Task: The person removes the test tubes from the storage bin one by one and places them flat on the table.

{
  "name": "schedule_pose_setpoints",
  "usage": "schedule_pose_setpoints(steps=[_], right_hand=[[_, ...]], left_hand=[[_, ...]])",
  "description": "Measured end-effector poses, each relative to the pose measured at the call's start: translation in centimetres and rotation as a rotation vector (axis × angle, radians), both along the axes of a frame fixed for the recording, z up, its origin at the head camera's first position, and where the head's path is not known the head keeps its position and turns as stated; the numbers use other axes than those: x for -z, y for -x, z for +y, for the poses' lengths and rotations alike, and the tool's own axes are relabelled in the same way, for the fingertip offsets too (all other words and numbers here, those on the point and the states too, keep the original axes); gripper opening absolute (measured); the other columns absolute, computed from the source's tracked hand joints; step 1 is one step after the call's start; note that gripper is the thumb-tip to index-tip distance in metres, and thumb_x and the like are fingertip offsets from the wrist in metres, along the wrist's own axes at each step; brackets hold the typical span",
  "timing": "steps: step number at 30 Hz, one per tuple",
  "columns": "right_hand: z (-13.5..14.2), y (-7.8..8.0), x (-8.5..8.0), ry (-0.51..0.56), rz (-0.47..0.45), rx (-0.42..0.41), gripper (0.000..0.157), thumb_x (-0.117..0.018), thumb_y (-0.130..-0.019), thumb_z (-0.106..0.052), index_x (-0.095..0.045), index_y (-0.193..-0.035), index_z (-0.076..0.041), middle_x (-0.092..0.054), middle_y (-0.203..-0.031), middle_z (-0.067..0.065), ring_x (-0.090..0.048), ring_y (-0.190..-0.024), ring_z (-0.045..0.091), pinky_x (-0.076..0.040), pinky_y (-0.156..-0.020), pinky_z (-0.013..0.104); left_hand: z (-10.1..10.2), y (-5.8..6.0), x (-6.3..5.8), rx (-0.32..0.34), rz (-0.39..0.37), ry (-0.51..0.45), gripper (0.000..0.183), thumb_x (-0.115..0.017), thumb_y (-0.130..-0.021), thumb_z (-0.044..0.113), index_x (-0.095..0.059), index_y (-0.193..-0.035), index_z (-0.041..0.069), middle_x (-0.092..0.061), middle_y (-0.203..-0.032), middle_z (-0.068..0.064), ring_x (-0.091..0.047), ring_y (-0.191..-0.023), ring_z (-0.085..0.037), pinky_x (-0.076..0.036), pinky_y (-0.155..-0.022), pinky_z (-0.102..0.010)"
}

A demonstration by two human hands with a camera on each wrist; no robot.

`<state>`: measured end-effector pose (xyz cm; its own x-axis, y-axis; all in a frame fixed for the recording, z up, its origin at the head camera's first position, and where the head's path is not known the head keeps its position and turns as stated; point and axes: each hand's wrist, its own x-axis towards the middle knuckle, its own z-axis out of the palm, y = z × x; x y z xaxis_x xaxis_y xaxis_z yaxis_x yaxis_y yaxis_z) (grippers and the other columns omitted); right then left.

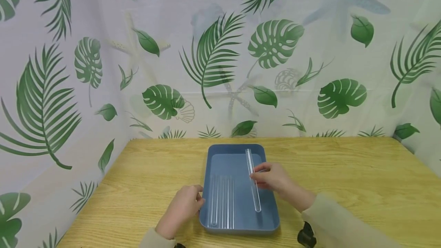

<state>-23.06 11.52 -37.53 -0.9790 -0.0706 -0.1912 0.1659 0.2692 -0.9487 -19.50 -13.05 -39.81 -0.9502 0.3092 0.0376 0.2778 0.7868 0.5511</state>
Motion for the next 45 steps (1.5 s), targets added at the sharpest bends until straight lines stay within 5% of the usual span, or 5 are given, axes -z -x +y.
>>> schedule_pose_setpoints(steps=[23, 45], right_hand=[[5.4, -0.3, 1.2, 0.030, 0.026, -0.020, 0.031, -0.060, -0.081, -0.005, -0.050, -0.101, 0.016, -0.057, -0.078, 0.007, -0.056, -0.064, 0.010, -0.050, -0.062, 0.027], [7.3, 0.1, 3.2, -0.245, 0.042, 0.009, 0.027, -0.061, -0.079, -0.005, -0.053, -0.093, 0.016, -0.054, -0.077, 0.015, -0.057, -0.059, 0.013, -0.050, -0.056, 0.028]], left_hand=[[-0.1, 0.0, -0.1, -0.012, -0.013, -0.008, 0.031, -0.059, -0.080, 0.000, -0.054, -0.107, -0.013, -0.060, -0.071, -0.008, -0.053, -0.045, -0.008, -0.043, -0.043, -0.018], [0.1, -0.1, -0.2, 0.008, -0.014, -0.016, 0.030, -0.058, -0.080, 0.000, -0.054, -0.107, -0.013, -0.060, -0.070, -0.008, -0.053, -0.044, -0.010, -0.043, -0.043, -0.018]])
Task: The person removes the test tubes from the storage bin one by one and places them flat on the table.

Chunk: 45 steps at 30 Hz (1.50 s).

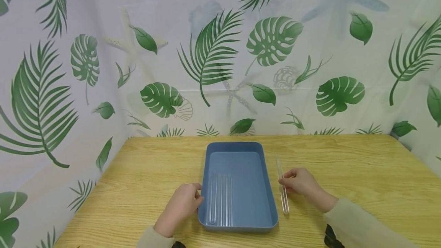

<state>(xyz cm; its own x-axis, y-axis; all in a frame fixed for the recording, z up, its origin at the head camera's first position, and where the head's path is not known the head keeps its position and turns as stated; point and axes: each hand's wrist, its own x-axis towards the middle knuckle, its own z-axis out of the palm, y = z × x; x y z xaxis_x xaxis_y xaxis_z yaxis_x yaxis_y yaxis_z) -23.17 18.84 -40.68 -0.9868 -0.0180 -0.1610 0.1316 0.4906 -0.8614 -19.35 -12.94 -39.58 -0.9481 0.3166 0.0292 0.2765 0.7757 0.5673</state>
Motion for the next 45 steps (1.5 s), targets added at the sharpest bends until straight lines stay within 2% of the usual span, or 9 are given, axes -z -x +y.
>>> schedule_pose_setpoints(steps=[14, 26, 45], right_hand=[[-0.06, 0.48, 0.70, -0.154, 0.041, -0.040, 0.020, -0.061, -0.080, -0.005, -0.054, -0.085, 0.012, -0.056, -0.076, 0.014, -0.057, -0.059, 0.014, -0.050, -0.055, 0.029], [-0.29, 0.54, 0.89, -0.215, 0.077, -0.066, 0.013, -0.063, -0.078, -0.004, -0.058, -0.077, 0.009, -0.058, -0.071, 0.009, -0.056, -0.056, 0.013, -0.049, -0.053, 0.028], [-0.48, 0.51, 0.81, -0.244, 0.074, -0.073, 0.014, -0.063, -0.078, -0.005, -0.058, -0.076, 0.008, -0.058, -0.069, 0.007, -0.055, -0.054, 0.013, -0.048, -0.051, 0.027]], left_hand=[[-0.07, 0.08, 0.13, -0.003, -0.016, -0.003, 0.030, -0.058, -0.081, 0.001, -0.054, -0.107, -0.013, -0.060, -0.071, -0.008, -0.053, -0.044, -0.008, -0.043, -0.043, -0.018], [-0.03, 0.04, 0.10, -0.011, 0.012, 0.018, 0.029, -0.059, -0.081, 0.001, -0.055, -0.106, -0.012, -0.060, -0.070, -0.007, -0.051, -0.043, -0.007, -0.042, -0.042, -0.018], [0.05, 0.03, 0.36, -0.015, 0.033, 0.035, 0.029, -0.059, -0.080, 0.001, -0.055, -0.106, -0.012, -0.059, -0.067, -0.005, -0.050, -0.042, -0.005, -0.041, -0.041, -0.017]])
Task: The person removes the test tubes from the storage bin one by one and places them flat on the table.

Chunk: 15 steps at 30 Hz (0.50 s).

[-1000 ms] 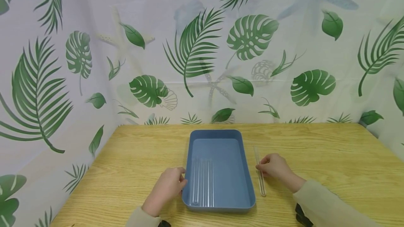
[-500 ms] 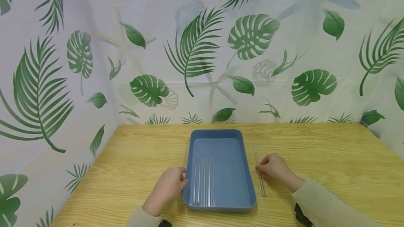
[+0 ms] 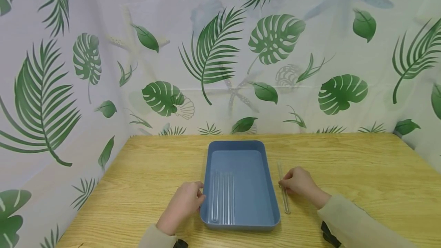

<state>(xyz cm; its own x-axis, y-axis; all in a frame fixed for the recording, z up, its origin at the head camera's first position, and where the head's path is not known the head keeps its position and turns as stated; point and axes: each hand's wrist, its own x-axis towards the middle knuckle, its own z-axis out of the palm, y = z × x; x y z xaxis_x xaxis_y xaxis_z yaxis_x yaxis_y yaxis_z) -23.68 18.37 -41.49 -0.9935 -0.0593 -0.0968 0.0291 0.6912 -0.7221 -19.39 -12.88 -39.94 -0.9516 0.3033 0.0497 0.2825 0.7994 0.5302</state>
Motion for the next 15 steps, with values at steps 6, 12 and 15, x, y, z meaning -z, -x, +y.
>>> schedule_pose_setpoints(steps=[6, 12, 15], right_hand=[[-0.09, -0.03, -0.05, -0.011, -0.002, 0.007, 0.014, -0.064, -0.077, -0.006, -0.059, -0.072, 0.006, -0.058, -0.066, 0.006, -0.055, -0.051, 0.012, -0.048, -0.050, 0.027], [-0.08, -0.06, 0.07, -0.004, 0.009, 0.007, 0.013, -0.064, -0.077, -0.005, -0.059, -0.071, 0.006, -0.059, -0.066, 0.006, -0.056, -0.051, 0.012, -0.048, -0.050, 0.027], [-0.15, -0.10, 0.11, -0.004, 0.010, 0.008, 0.013, -0.064, -0.077, -0.005, -0.060, -0.070, 0.006, -0.059, -0.065, 0.006, -0.056, -0.051, 0.013, -0.048, -0.050, 0.027]], left_hand=[[0.01, -0.01, -0.06, -0.002, -0.001, 0.002, 0.029, -0.059, -0.080, 0.001, -0.055, -0.106, -0.012, -0.059, -0.068, -0.005, -0.050, -0.042, -0.005, -0.041, -0.042, -0.018], [0.04, -0.04, -0.09, 0.001, -0.004, -0.003, 0.029, -0.059, -0.080, 0.001, -0.055, -0.106, -0.012, -0.060, -0.068, -0.006, -0.050, -0.042, -0.005, -0.041, -0.041, -0.017], [-0.01, -0.07, -0.07, 0.004, -0.001, -0.002, 0.029, -0.059, -0.080, 0.001, -0.055, -0.106, -0.012, -0.060, -0.068, -0.006, -0.050, -0.042, -0.005, -0.041, -0.041, -0.017]])
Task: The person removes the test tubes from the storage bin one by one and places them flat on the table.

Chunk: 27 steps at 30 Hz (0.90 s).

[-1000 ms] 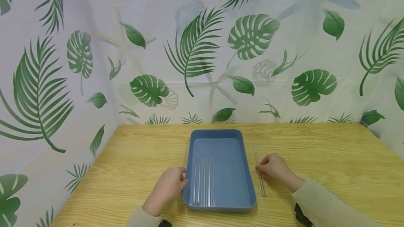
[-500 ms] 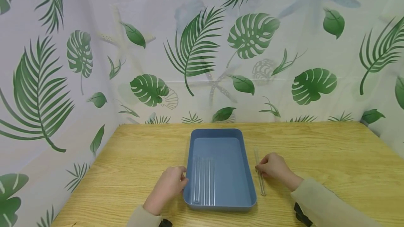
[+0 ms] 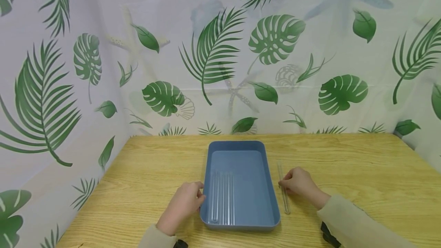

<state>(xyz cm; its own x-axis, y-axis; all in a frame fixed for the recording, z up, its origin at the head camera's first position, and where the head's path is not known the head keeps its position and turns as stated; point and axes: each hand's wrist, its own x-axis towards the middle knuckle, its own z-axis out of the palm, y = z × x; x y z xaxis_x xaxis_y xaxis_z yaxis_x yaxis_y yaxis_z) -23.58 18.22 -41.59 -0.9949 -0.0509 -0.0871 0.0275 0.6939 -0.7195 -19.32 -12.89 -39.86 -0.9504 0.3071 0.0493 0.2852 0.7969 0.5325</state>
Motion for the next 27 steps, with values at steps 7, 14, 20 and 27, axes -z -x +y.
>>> schedule_pose_setpoints(steps=[7, 14, 20, 27], right_hand=[[0.00, -0.02, -0.02, -0.002, 0.005, -0.001, 0.013, -0.064, -0.077, -0.006, -0.061, -0.070, 0.006, -0.059, -0.064, 0.005, -0.056, -0.051, 0.013, -0.048, -0.050, 0.028], [0.02, -0.08, 0.03, 0.000, 0.007, -0.004, 0.013, -0.064, -0.077, -0.006, -0.061, -0.069, 0.005, -0.061, -0.066, 0.007, -0.057, -0.052, 0.015, -0.048, -0.050, 0.029], [0.09, 0.02, 0.12, 0.001, 0.008, -0.006, 0.015, -0.064, -0.077, -0.007, -0.060, -0.070, 0.005, -0.060, -0.066, 0.006, -0.057, -0.052, 0.015, -0.048, -0.050, 0.029], [0.10, 0.06, 0.13, -0.013, -0.001, 0.003, 0.016, -0.064, -0.077, -0.009, -0.060, -0.071, 0.005, -0.060, -0.066, 0.006, -0.057, -0.052, 0.014, -0.048, -0.050, 0.028]], left_hand=[[-0.03, -0.03, 0.00, 0.003, -0.004, -0.012, 0.029, -0.059, -0.080, 0.001, -0.055, -0.106, -0.012, -0.060, -0.070, -0.007, -0.050, -0.042, -0.005, -0.042, -0.042, -0.017], [-0.01, -0.05, -0.05, 0.007, -0.013, -0.014, 0.030, -0.059, -0.080, 0.001, -0.054, -0.107, -0.013, -0.060, -0.069, -0.006, -0.050, -0.042, -0.006, -0.042, -0.043, -0.018], [0.01, -0.09, -0.09, 0.003, -0.017, -0.010, 0.031, -0.059, -0.080, 0.001, -0.054, -0.107, -0.013, -0.060, -0.069, -0.007, -0.050, -0.042, -0.006, -0.042, -0.044, -0.018], [-0.01, -0.03, -0.09, 0.002, -0.016, -0.011, 0.031, -0.059, -0.080, 0.001, -0.054, -0.108, -0.012, -0.060, -0.070, -0.007, -0.050, -0.042, -0.006, -0.042, -0.043, -0.018]])
